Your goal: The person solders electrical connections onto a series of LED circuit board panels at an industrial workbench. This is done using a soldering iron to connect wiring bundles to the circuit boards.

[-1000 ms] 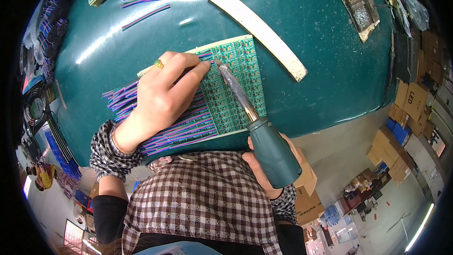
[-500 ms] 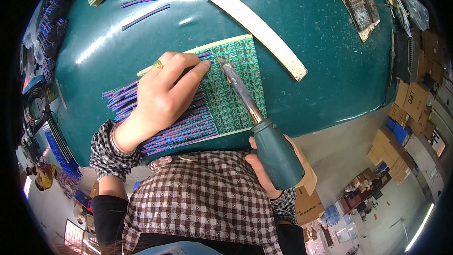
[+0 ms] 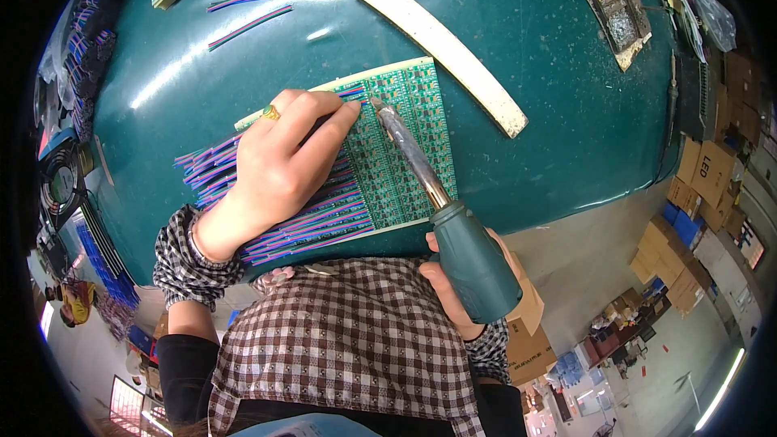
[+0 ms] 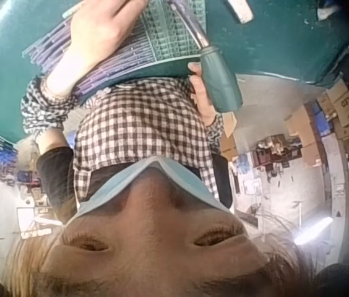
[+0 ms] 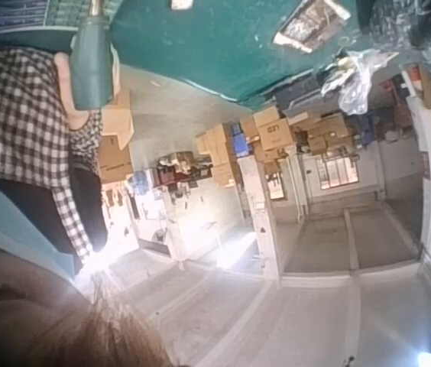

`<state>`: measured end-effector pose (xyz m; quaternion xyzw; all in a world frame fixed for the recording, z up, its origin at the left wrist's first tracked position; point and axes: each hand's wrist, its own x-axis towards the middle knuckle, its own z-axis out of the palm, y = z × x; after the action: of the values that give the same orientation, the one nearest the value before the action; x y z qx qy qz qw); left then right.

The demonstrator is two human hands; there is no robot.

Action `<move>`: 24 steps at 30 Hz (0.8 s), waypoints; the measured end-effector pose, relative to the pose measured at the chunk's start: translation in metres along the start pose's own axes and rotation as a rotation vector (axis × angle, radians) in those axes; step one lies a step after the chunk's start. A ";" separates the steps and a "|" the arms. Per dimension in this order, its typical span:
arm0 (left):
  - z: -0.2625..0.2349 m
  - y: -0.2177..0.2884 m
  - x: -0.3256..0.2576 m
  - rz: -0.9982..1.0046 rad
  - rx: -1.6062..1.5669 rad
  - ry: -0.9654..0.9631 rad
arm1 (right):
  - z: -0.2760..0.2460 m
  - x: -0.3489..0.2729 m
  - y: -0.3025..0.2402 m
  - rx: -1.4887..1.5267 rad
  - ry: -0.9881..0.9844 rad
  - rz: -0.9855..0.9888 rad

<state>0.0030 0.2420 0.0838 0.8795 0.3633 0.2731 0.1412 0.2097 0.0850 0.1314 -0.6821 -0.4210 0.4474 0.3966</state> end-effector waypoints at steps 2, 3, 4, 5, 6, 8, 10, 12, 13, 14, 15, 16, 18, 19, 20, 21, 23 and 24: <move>0.000 0.000 0.000 0.004 -0.003 0.002 | 0.002 -0.002 0.002 0.016 0.008 -0.005; -0.001 0.000 0.000 0.001 -0.007 -0.002 | 0.002 -0.003 0.004 0.033 0.016 -0.011; -0.001 0.000 0.000 -0.002 -0.012 -0.006 | 0.002 -0.003 0.004 0.032 0.016 -0.010; -0.001 0.000 -0.001 -0.003 -0.013 -0.006 | 0.000 -0.004 0.004 0.017 0.011 -0.016; -0.001 0.000 -0.001 -0.006 -0.008 -0.006 | 0.000 -0.004 0.004 0.002 0.006 -0.021; -0.001 0.001 -0.001 -0.008 -0.002 -0.006 | 0.000 -0.005 0.005 0.025 0.007 -0.019; -0.001 0.001 -0.001 -0.007 0.003 0.011 | 0.000 -0.005 0.005 0.048 0.009 -0.017; 0.002 -0.002 -0.002 0.020 0.027 0.018 | -0.001 -0.005 0.006 0.068 -0.001 -0.019; 0.003 -0.003 -0.003 0.048 0.052 0.026 | -0.001 -0.005 0.006 0.068 0.000 -0.019; 0.003 -0.003 -0.003 0.048 0.051 0.025 | 0.000 -0.005 0.006 0.072 0.006 -0.018; 0.003 -0.003 -0.003 0.049 0.056 0.025 | 0.000 -0.005 0.005 0.077 0.012 -0.018; 0.003 -0.003 -0.003 0.048 0.062 0.024 | 0.000 -0.005 0.006 0.077 0.012 -0.017; 0.003 -0.002 -0.003 0.038 0.067 0.020 | -0.001 -0.004 0.007 0.040 -0.011 -0.025; 0.003 -0.001 -0.003 0.028 0.073 0.015 | 0.000 -0.004 0.006 0.040 -0.010 -0.025; 0.003 -0.001 -0.003 0.028 0.073 0.014 | 0.003 -0.005 0.005 0.070 0.011 -0.018; 0.003 0.000 -0.003 0.020 0.074 0.007 | 0.004 -0.005 0.004 0.100 0.033 -0.012; 0.003 0.000 -0.002 0.011 0.074 0.000 | 0.001 -0.005 0.008 0.062 0.013 -0.027; 0.003 0.000 -0.002 0.011 0.074 0.004 | -0.001 -0.005 0.010 0.024 -0.008 -0.042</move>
<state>0.0036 0.2409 0.0808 0.8856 0.3684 0.2620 0.1065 0.2116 0.0769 0.1241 -0.6664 -0.4314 0.4467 0.4125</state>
